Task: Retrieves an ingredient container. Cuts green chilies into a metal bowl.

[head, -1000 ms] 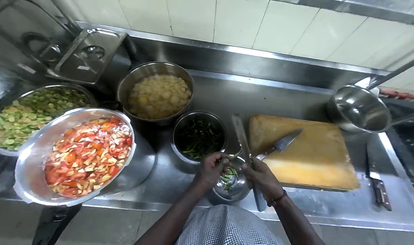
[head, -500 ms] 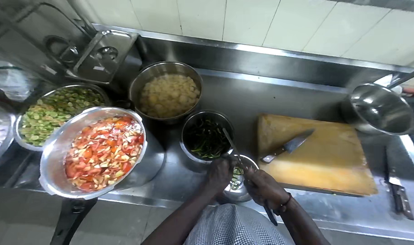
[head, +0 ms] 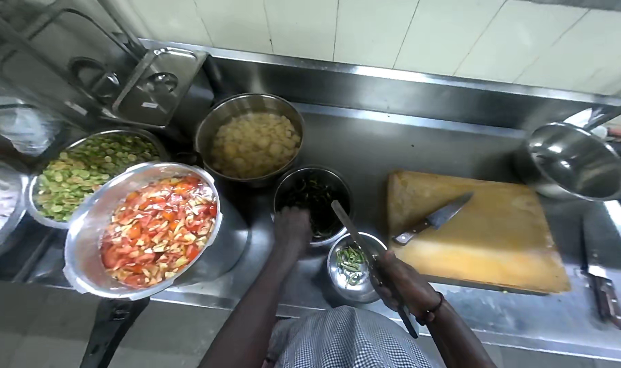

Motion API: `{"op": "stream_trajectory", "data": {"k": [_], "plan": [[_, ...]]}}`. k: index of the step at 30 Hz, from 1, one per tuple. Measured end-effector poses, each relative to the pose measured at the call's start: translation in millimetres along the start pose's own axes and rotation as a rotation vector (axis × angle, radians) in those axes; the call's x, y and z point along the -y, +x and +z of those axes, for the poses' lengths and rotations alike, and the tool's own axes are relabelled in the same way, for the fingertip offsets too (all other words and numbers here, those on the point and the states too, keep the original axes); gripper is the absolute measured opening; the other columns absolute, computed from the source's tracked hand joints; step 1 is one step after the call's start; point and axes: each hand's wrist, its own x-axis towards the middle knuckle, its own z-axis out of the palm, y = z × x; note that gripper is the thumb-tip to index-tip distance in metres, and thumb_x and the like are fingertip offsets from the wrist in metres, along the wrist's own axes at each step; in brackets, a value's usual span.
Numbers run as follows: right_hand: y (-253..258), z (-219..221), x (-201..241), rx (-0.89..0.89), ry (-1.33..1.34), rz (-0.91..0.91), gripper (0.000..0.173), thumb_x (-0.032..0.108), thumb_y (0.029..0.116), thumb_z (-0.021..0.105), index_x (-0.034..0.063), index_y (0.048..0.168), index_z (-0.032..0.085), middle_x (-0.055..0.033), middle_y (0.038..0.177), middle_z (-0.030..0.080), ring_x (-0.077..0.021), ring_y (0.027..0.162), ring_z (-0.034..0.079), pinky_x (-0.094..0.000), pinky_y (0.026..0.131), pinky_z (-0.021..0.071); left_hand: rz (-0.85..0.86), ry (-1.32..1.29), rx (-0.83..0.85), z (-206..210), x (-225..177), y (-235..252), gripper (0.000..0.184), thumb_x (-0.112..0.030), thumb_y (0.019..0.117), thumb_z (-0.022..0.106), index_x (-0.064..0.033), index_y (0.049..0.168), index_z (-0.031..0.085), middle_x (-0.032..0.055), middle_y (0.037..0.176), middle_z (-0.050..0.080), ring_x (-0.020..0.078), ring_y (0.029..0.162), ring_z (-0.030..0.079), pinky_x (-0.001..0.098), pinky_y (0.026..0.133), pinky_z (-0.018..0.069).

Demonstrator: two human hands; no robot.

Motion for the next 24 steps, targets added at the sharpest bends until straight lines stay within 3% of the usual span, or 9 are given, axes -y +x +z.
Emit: {"op": "stream_trajectory", "data": {"k": [3, 8, 11, 14, 18, 20, 24], "plan": [[0, 1, 1, -0.040, 0.001, -0.018, 0.058, 0.060, 0.1055, 0.026, 0.0109, 0.092, 0.054, 0.0006, 0.061, 0.047, -0.0081, 0.044, 0.045, -0.0213, 0.042, 0.0431, -0.122, 0.097, 0.063, -2, 4, 7, 0.021, -0.019, 0.0955, 0.066, -0.0020, 0.106, 0.072, 0.0217, 0.112, 0.070, 0.0427, 0.113, 0.064, 0.0592, 0.098, 0.0480], [-1, 3, 1, -0.085, -0.011, -0.029, 0.057, 0.056, 0.1076, 0.024, 0.0098, 0.093, 0.054, -0.0005, 0.061, 0.048, -0.0089, 0.043, 0.045, -0.0223, 0.042, 0.0436, -0.117, 0.169, 0.125, 5, -2, 11, 0.021, -0.018, 0.0982, 0.060, -0.0037, 0.109, 0.073, 0.0186, 0.116, 0.070, 0.0395, 0.114, 0.063, 0.0602, 0.102, 0.0429], [-2, 2, 1, -0.088, -0.008, -0.037, 0.057, 0.055, 0.1078, 0.024, 0.0092, 0.092, 0.054, -0.0005, 0.061, 0.048, -0.0091, 0.043, 0.045, -0.0221, 0.042, 0.0439, -0.127, 0.132, 0.146, 2, -5, 12, 0.024, -0.017, 0.1000, 0.059, -0.0016, 0.113, 0.071, 0.0207, 0.120, 0.069, 0.0405, 0.118, 0.062, 0.0606, 0.103, 0.0433], [-2, 0, -1, -0.086, -0.011, -0.064, 0.058, 0.056, 0.1073, 0.024, 0.0097, 0.089, 0.054, -0.0001, 0.060, 0.048, -0.0088, 0.043, 0.045, -0.0220, 0.042, 0.0440, -0.127, 0.048, 0.100, -2, 1, 12, 0.023, -0.020, 0.0976, 0.062, -0.0006, 0.107, 0.071, 0.0218, 0.113, 0.070, 0.0411, 0.113, 0.065, 0.0594, 0.098, 0.0475], [1, -3, -4, -0.095, 0.002, -0.161, 0.055, 0.055, 0.1060, 0.030, 0.0098, 0.088, 0.056, -0.0006, 0.062, 0.051, -0.0095, 0.045, 0.048, -0.0233, 0.045, 0.0473, -0.074, -0.294, 0.042, -18, 9, 1, 0.023, -0.019, 0.0980, 0.064, -0.0078, 0.118, 0.069, 0.0175, 0.105, 0.072, 0.0373, 0.100, 0.069, 0.0605, 0.087, 0.0539], [3, -3, -5, -0.112, 0.002, -0.210, 0.050, 0.052, 0.1054, 0.035, 0.0094, 0.090, 0.057, -0.0015, 0.063, 0.051, -0.0105, 0.047, 0.050, -0.0248, 0.047, 0.0493, 0.048, -0.584, 0.058, -21, 13, -7, 0.025, -0.014, 0.0991, 0.065, -0.0100, 0.124, 0.064, 0.0122, 0.098, 0.072, 0.0282, 0.086, 0.069, 0.0518, 0.079, 0.0569], [4, 2, 1, -0.200, -0.053, -0.278, 0.042, 0.045, 0.1053, 0.040, 0.0092, 0.098, 0.061, -0.0013, 0.064, 0.052, -0.0104, 0.049, 0.051, -0.0257, 0.049, 0.0509, 0.211, -1.084, 0.138, -25, 6, -33, 0.028, 0.000, 0.0964, 0.066, -0.0053, 0.124, 0.060, 0.0114, 0.093, 0.070, 0.0187, 0.075, 0.067, 0.0344, 0.070, 0.0576]]}}
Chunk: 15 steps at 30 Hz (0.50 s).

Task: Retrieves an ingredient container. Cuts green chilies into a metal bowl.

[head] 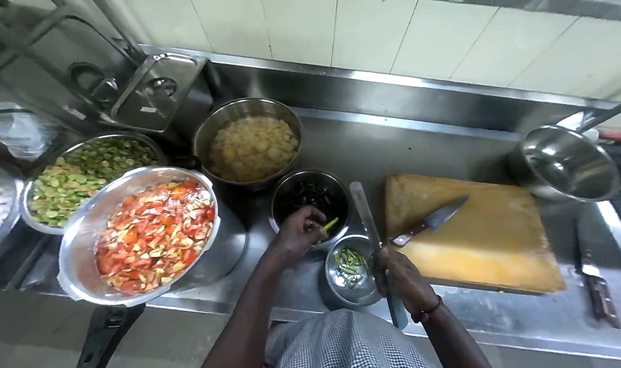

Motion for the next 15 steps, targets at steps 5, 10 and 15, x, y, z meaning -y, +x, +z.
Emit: {"op": "stream_trajectory", "data": {"k": [5, 10, 15], "plan": [[-1, 4, 6, -0.063, -0.051, -0.074, 0.026, 0.029, 0.1057, 0.048, 0.0084, 0.114, 0.061, -0.0022, 0.069, 0.053, -0.0114, 0.053, 0.053, -0.0261, 0.052, 0.0513, 0.044, -0.199, 0.076, 11, -14, -21, 0.027, 0.008, 0.0963, 0.059, -0.0037, 0.120, 0.056, 0.0099, 0.092, 0.069, 0.0156, 0.076, 0.067, 0.0281, 0.071, 0.0566], [-6, 9, 10, -0.079, -0.272, -0.127, 0.025, 0.025, 0.1083, 0.046, 0.0066, 0.113, 0.062, -0.0058, 0.067, 0.055, -0.0159, 0.052, 0.055, -0.0306, 0.051, 0.0528, 0.059, -0.303, 0.145, 19, -13, -21, 0.038, 0.008, 0.1014, 0.048, -0.0019, 0.136, 0.060, 0.0143, 0.101, 0.068, 0.0216, 0.082, 0.069, 0.0360, 0.080, 0.0611], [-12, 11, 10, -0.079, -0.592, -0.139, 0.027, 0.034, 0.1078, 0.048, 0.0117, 0.112, 0.063, -0.0029, 0.065, 0.057, -0.0156, 0.050, 0.058, -0.0332, 0.052, 0.0544, 0.059, -0.356, 0.104, 26, -12, -21, 0.031, 0.007, 0.1028, 0.043, 0.0007, 0.124, 0.065, 0.0111, 0.093, 0.065, 0.0174, 0.073, 0.065, 0.0307, 0.071, 0.0598]]}}
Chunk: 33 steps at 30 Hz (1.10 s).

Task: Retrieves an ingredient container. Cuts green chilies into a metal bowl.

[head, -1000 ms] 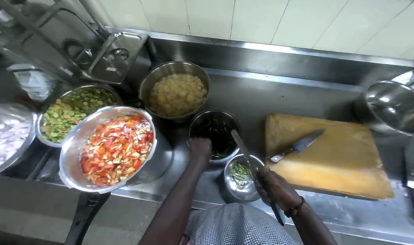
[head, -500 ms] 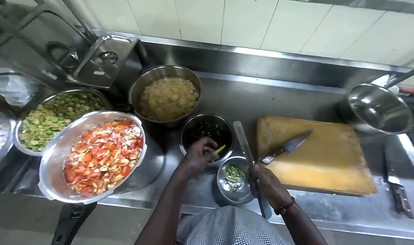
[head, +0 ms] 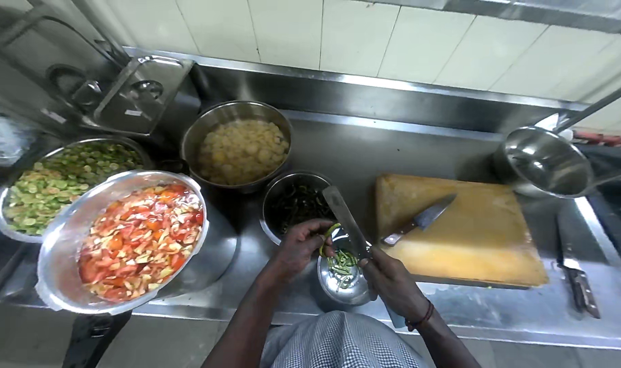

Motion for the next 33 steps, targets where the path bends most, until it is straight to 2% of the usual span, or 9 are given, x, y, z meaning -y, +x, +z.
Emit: {"op": "stream_trajectory", "data": {"k": [5, 9, 11, 13, 15, 24, 28, 30, 33], "plan": [[-3, 0, 1, -0.038, -0.189, -0.019, 0.030, 0.037, 0.1071, 0.047, 0.0126, 0.112, 0.064, -0.0017, 0.065, 0.056, -0.0144, 0.051, 0.057, -0.0345, 0.052, 0.0532, 0.032, 0.028, -0.043, -1, 4, -5, 0.034, 0.000, 0.1005, 0.040, -0.0049, 0.117, 0.069, 0.0077, 0.098, 0.065, 0.0117, 0.073, 0.058, 0.0240, 0.066, 0.0517], [-3, 3, 5, -0.081, -0.343, -0.060, 0.030, 0.035, 0.1064, 0.048, 0.0110, 0.109, 0.066, -0.0014, 0.066, 0.054, -0.0154, 0.056, 0.055, -0.0364, 0.056, 0.0486, 0.029, -0.018, -0.158, 7, 4, -1, 0.011, -0.005, 0.1011, 0.059, -0.0045, 0.100, 0.070, 0.0036, 0.082, 0.062, 0.0080, 0.064, 0.053, 0.0197, 0.059, 0.0458], [-3, 4, 7, -0.066, -0.397, -0.061, 0.030, 0.035, 0.1065, 0.047, 0.0104, 0.106, 0.065, -0.0022, 0.067, 0.055, -0.0174, 0.060, 0.056, -0.0383, 0.059, 0.0491, 0.039, -0.019, -0.203, 9, 7, 1, 0.008, -0.003, 0.0981, 0.064, -0.0037, 0.092, 0.070, 0.0029, 0.079, 0.061, 0.0081, 0.063, 0.051, 0.0199, 0.058, 0.0444], [-4, 5, 10, -0.047, -0.426, -0.046, 0.032, 0.034, 0.1069, 0.046, 0.0091, 0.112, 0.065, -0.0035, 0.070, 0.056, -0.0193, 0.063, 0.058, -0.0403, 0.062, 0.0503, 0.040, -0.016, -0.234, 10, 9, 2, 0.009, -0.002, 0.0970, 0.065, -0.0039, 0.089, 0.069, 0.0029, 0.077, 0.061, 0.0084, 0.063, 0.051, 0.0199, 0.057, 0.0437], [-5, 7, 13, -0.048, -0.440, -0.045, 0.032, 0.033, 0.1067, 0.046, 0.0086, 0.114, 0.065, -0.0037, 0.069, 0.057, -0.0196, 0.063, 0.059, -0.0403, 0.062, 0.0505, 0.025, -0.007, -0.255, 12, 8, 2, 0.010, -0.002, 0.0964, 0.066, -0.0040, 0.087, 0.069, 0.0028, 0.076, 0.061, 0.0081, 0.063, 0.052, 0.0192, 0.057, 0.0446], [-3, 11, 19, -0.025, -0.466, -0.019, 0.029, 0.030, 0.1069, 0.046, 0.0078, 0.105, 0.063, -0.0046, 0.068, 0.056, -0.0205, 0.063, 0.059, -0.0408, 0.062, 0.0502, -0.033, 0.008, -0.271, 12, 10, 2, 0.013, -0.001, 0.0949, 0.068, -0.0042, 0.083, 0.069, 0.0024, 0.075, 0.062, 0.0071, 0.061, 0.051, 0.0182, 0.054, 0.0410], [-2, 11, 22, 0.012, -0.480, 0.008, 0.029, 0.031, 0.1077, 0.045, 0.0089, 0.107, 0.062, -0.0051, 0.071, 0.057, -0.0210, 0.066, 0.061, -0.0410, 0.064, 0.0509, -0.073, -0.001, -0.211, 9, 13, -1, 0.012, -0.006, 0.0948, 0.069, -0.0064, 0.083, 0.069, 0.0028, 0.077, 0.063, 0.0074, 0.062, 0.053, 0.0189, 0.055, 0.0421], [-1, 13, 25, 0.047, -0.482, 0.034, 0.030, 0.032, 0.1078, 0.045, 0.0082, 0.110, 0.063, -0.0078, 0.074, 0.060, -0.0241, 0.070, 0.063, -0.0439, 0.067, 0.0524, -0.132, 0.000, -0.154, 12, 16, -2, 0.008, -0.009, 0.0940, 0.071, -0.0068, 0.087, 0.069, 0.0027, 0.077, 0.064, 0.0081, 0.064, 0.056, 0.0217, 0.058, 0.0473], [0, 17, 27, 0.060, -0.510, 0.045, 0.030, 0.031, 0.1079, 0.044, 0.0076, 0.110, 0.062, -0.0091, 0.075, 0.061, -0.0258, 0.071, 0.064, -0.0448, 0.069, 0.0529, -0.176, -0.074, -0.130, 20, 22, 0, 0.006, -0.006, 0.0927, 0.073, -0.0046, 0.087, 0.070, 0.0040, 0.077, 0.065, 0.0081, 0.062, 0.054, 0.0214, 0.058, 0.0455]]}}
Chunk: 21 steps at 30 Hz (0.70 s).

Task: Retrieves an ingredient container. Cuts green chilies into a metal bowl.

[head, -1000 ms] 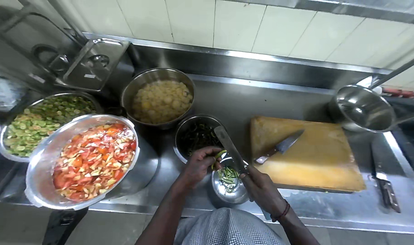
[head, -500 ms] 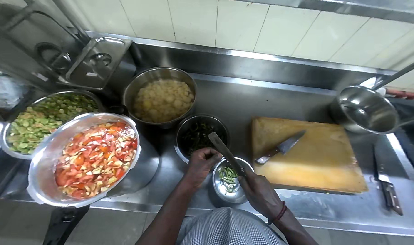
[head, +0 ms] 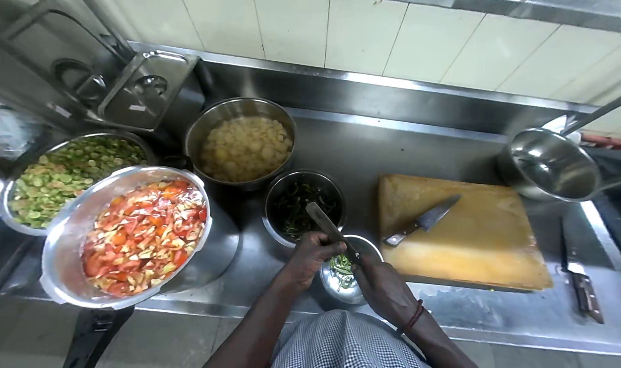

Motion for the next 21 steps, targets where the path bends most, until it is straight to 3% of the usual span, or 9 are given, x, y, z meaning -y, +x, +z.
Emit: {"op": "stream_trajectory", "data": {"k": [4, 7, 8, 11, 16, 21], "plan": [[-1, 4, -3, -0.071, 0.036, -0.030, 0.030, 0.031, 0.1073, 0.045, 0.0077, 0.110, 0.063, -0.0072, 0.072, 0.059, -0.0233, 0.068, 0.063, -0.0432, 0.067, 0.0523, 0.014, -0.039, 0.026, -1, 1, 0, 0.002, -0.007, 0.0929, 0.073, -0.0052, 0.091, 0.071, 0.0036, 0.082, 0.068, 0.0079, 0.068, 0.059, 0.0220, 0.063, 0.0500], [1, 10, -8, -0.211, 0.146, -0.069, 0.032, 0.032, 0.1067, 0.047, 0.0076, 0.113, 0.066, -0.0034, 0.067, 0.057, -0.0178, 0.060, 0.058, -0.0389, 0.060, 0.0507, 0.055, -0.171, 0.119, -4, 4, 2, 0.015, -0.008, 0.0981, 0.065, -0.0042, 0.111, 0.072, 0.0068, 0.101, 0.071, 0.0125, 0.084, 0.065, 0.0282, 0.081, 0.0564], [2, 12, -10, -0.261, 0.167, -0.084, 0.030, 0.032, 0.1059, 0.048, 0.0083, 0.110, 0.067, -0.0019, 0.065, 0.056, -0.0157, 0.057, 0.056, -0.0367, 0.056, 0.0496, 0.060, -0.220, 0.113, -3, 6, 3, 0.014, -0.007, 0.0997, 0.062, -0.0029, 0.109, 0.071, 0.0085, 0.100, 0.070, 0.0153, 0.085, 0.067, 0.0322, 0.084, 0.0579], [2, 11, -11, -0.264, 0.177, -0.066, 0.029, 0.032, 0.1065, 0.047, 0.0088, 0.107, 0.065, -0.0019, 0.065, 0.055, -0.0157, 0.057, 0.056, -0.0370, 0.057, 0.0494, 0.069, -0.314, 0.049, 6, 8, 2, 0.014, -0.005, 0.1018, 0.059, -0.0007, 0.096, 0.071, 0.0119, 0.091, 0.072, 0.0191, 0.081, 0.071, 0.0364, 0.081, 0.0612], [-1, -2, -10, -0.119, 0.012, -0.022, 0.034, 0.034, 0.1080, 0.045, 0.0106, 0.125, 0.062, -0.0055, 0.072, 0.060, -0.0228, 0.067, 0.062, -0.0437, 0.066, 0.0525, 0.034, -0.311, -0.037, 4, 6, 1, 0.014, -0.006, 0.1022, 0.059, 0.0017, 0.100, 0.071, 0.0147, 0.093, 0.074, 0.0210, 0.080, 0.073, 0.0352, 0.079, 0.0621], [-2, -4, -7, -0.022, -0.008, 0.014, 0.031, 0.033, 0.1082, 0.044, 0.0100, 0.117, 0.063, -0.0074, 0.076, 0.062, -0.0247, 0.072, 0.064, -0.0449, 0.070, 0.0527, -0.020, -0.234, 0.036, 3, 7, 1, 0.011, -0.003, 0.0994, 0.063, 0.0030, 0.095, 0.071, 0.0130, 0.088, 0.073, 0.0200, 0.078, 0.072, 0.0367, 0.080, 0.0620]]}}
